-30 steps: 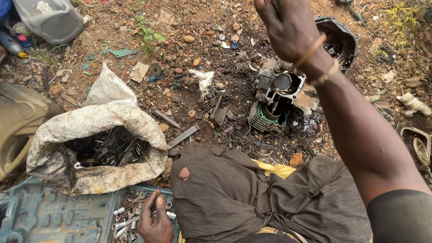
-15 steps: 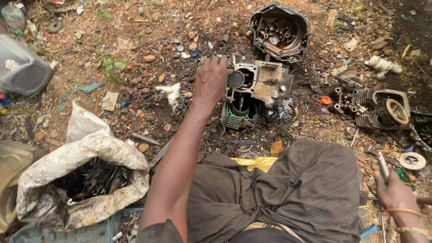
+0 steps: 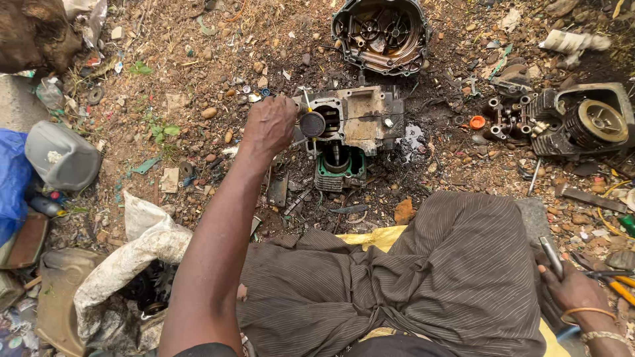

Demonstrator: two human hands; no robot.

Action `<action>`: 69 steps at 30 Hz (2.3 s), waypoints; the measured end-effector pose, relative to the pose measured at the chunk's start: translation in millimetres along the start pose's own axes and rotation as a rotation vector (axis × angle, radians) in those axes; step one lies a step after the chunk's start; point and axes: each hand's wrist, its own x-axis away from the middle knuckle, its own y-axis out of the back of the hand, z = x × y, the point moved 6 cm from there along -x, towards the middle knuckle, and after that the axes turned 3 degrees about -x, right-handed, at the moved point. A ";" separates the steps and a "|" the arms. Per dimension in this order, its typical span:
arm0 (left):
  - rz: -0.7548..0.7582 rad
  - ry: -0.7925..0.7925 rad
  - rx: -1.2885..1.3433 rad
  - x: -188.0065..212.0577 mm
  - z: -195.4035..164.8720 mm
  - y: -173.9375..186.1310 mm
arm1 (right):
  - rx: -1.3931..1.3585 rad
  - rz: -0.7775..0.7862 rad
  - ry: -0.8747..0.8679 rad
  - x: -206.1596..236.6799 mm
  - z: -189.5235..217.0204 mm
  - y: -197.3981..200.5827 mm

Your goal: The person sits on the ground and uses a wrench to tighten bolts on a disassembled engine block. They repeatedly insert and remove a cylindrical metal part, then use the wrench to secure it in place.

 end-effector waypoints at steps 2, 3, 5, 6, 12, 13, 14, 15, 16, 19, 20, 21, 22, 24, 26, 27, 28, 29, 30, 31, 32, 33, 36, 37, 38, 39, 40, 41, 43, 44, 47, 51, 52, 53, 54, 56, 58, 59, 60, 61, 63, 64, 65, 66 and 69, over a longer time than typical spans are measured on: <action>0.020 0.040 0.070 0.0 1.3 8.0 | 0.031 0.002 0.020 -6.7 4.5 1.8; 0.119 0.114 0.171 0.2 5.1 7.1 | 0.046 0.001 0.029 -7.9 7.2 3.2; 0.319 0.266 0.381 3.6 6.4 3.5 | 0.050 0.004 -0.003 -10.8 2.4 4.2; 0.367 0.294 0.386 3.5 7.0 4.2 | 0.052 0.006 -0.015 -12.7 0.4 5.2; -0.090 0.061 0.096 1.8 -0.3 30.9 | -0.727 -0.835 0.480 46.2 75.4 114.6; -0.056 0.007 0.044 2.9 -2.4 27.1 | -0.712 -0.918 0.624 62.7 110.3 133.3; -0.024 -0.046 -0.009 3.9 -4.6 24.0 | -0.769 -0.876 0.747 73.4 154.9 142.7; -0.010 -0.060 -0.022 4.4 -4.4 22.7 | -0.825 -0.821 0.869 83.1 199.4 150.2; 0.003 -0.070 -0.036 4.3 -4.0 22.3 | -0.970 -0.704 0.980 86.6 249.1 152.1; 0.100 0.030 0.102 1.4 0.9 20.7 | -1.408 0.154 0.969 72.8 373.3 115.4; 0.136 0.087 0.169 0.4 4.2 19.7 | -1.207 0.186 0.884 64.7 390.7 99.6; 0.246 0.158 0.215 0.2 6.8 13.7 | -1.011 0.216 0.798 54.4 401.7 84.0; 0.358 0.222 0.261 1.7 9.6 6.9 | -0.935 0.179 0.818 46.1 410.5 78.0; 0.355 0.196 0.279 2.0 5.5 5.3 | -0.754 0.118 0.822 30.8 409.4 64.9; 0.081 0.052 0.182 0.6 5.6 18.7 | -0.936 0.371 0.781 22.4 407.4 49.1; 0.013 -0.007 0.104 0.5 4.6 21.1 | -1.029 0.494 0.754 22.3 405.8 43.3; -0.045 -0.064 0.025 1.6 4.5 23.4 | -0.808 0.421 0.812 23.8 405.5 41.5; -0.099 -0.123 -0.053 3.5 2.1 26.2 | -0.586 0.352 0.862 27.2 405.4 39.2; -0.011 -0.119 -0.010 2.8 3.2 21.6 | -0.366 0.273 0.904 29.7 406.0 36.0; 0.074 -0.115 0.030 1.0 5.5 17.9 | -0.297 0.273 0.934 32.3 407.3 32.1; 0.161 -0.111 0.073 -0.2 6.0 14.9 | -0.226 0.278 0.962 36.1 408.0 29.0; 0.272 -0.029 0.145 -1.0 9.3 10.5 | -0.154 0.283 0.991 39.1 408.6 26.0; 0.421 0.119 0.246 -1.8 12.3 5.7 | -0.143 0.318 0.984 40.6 406.8 22.3; 0.349 0.098 0.209 -3.5 10.7 9.8 | -0.146 0.336 0.971 39.8 405.8 21.1; 0.280 0.078 0.172 -4.0 9.3 13.0 | -0.148 0.358 0.959 38.8 405.0 19.8; 0.217 0.012 0.074 -2.6 6.7 15.4 | -0.148 0.384 0.949 38.3 404.8 18.2; 0.151 -0.052 -0.024 -0.9 4.4 17.3 | -0.129 0.377 0.958 38.1 405.2 17.9; 0.085 -0.116 -0.125 0.7 1.9 18.9 | -0.111 0.370 0.969 38.3 406.1 17.3; 0.086 -0.117 -0.136 2.2 3.5 16.6 | -0.088 0.365 0.978 38.8 407.4 16.1; 0.083 -0.116 -0.142 0.6 4.1 16.8 | -0.084 0.363 0.974 38.8 407.6 15.6; 0.379 0.031 0.163 -2.7 11.4 5.7 | -0.069 0.381 0.957 38.8 406.0 13.7; 0.369 0.058 0.161 -8.4 12.6 14.5 | -0.067 0.380 0.973 38.5 403.9 14.9; 0.323 0.018 0.121 -7.3 11.5 17.5 | -0.067 0.376 0.980 38.7 404.0 15.5; 0.275 -0.021 0.079 -5.6 11.3 19.5 | -0.069 0.371 0.989 38.8 404.5 16.0; 0.195 -0.079 0.001 -2.9 10.7 22.6 | -0.074 0.367 1.000 39.5 405.3 16.5; 0.034 -0.197 -0.151 3.1 7.7 28.0 | -0.052 0.379 0.997 40.1 406.2 15.1; 0.066 -0.209 -0.135 4.5 9.6 24.9 | -0.045 0.389 0.997 40.9 406.9 14.1; 0.079 -0.213 -0.126 4.1 10.3 25.1 | -0.050 0.389 0.999 41.1 407.2 14.1; 0.127 -0.175 -0.026 2.4 12.5 25.0 | -0.054 0.389 0.999 41.1 407.2 14.2; 0.173 -0.138 0.077 0.5 14.0 25.7 | -0.046 0.390 0.995 40.9 406.9 13.9; 0.323 -0.003 0.241 -1.4 17.6 24.7 | -0.035 0.393 0.996 40.8 406.2 13.8; 0.428 0.087 0.305 0.1 18.9 21.7 | -0.035 0.394 1.007 41.3 406.1 14.1; 0.531 0.178 0.368 2.1 20.2 18.0 | -0.036 0.393 1.018 41.8 406.3 14.4; 0.550 0.192 0.356 2.5 19.6 18.3 | -0.036 0.394 1.027 42.5 406.3 14.7; 0.393 0.137 0.290 1.4 18.4 22.8 | -0.048 0.393 1.038 44.4 406.5 15.5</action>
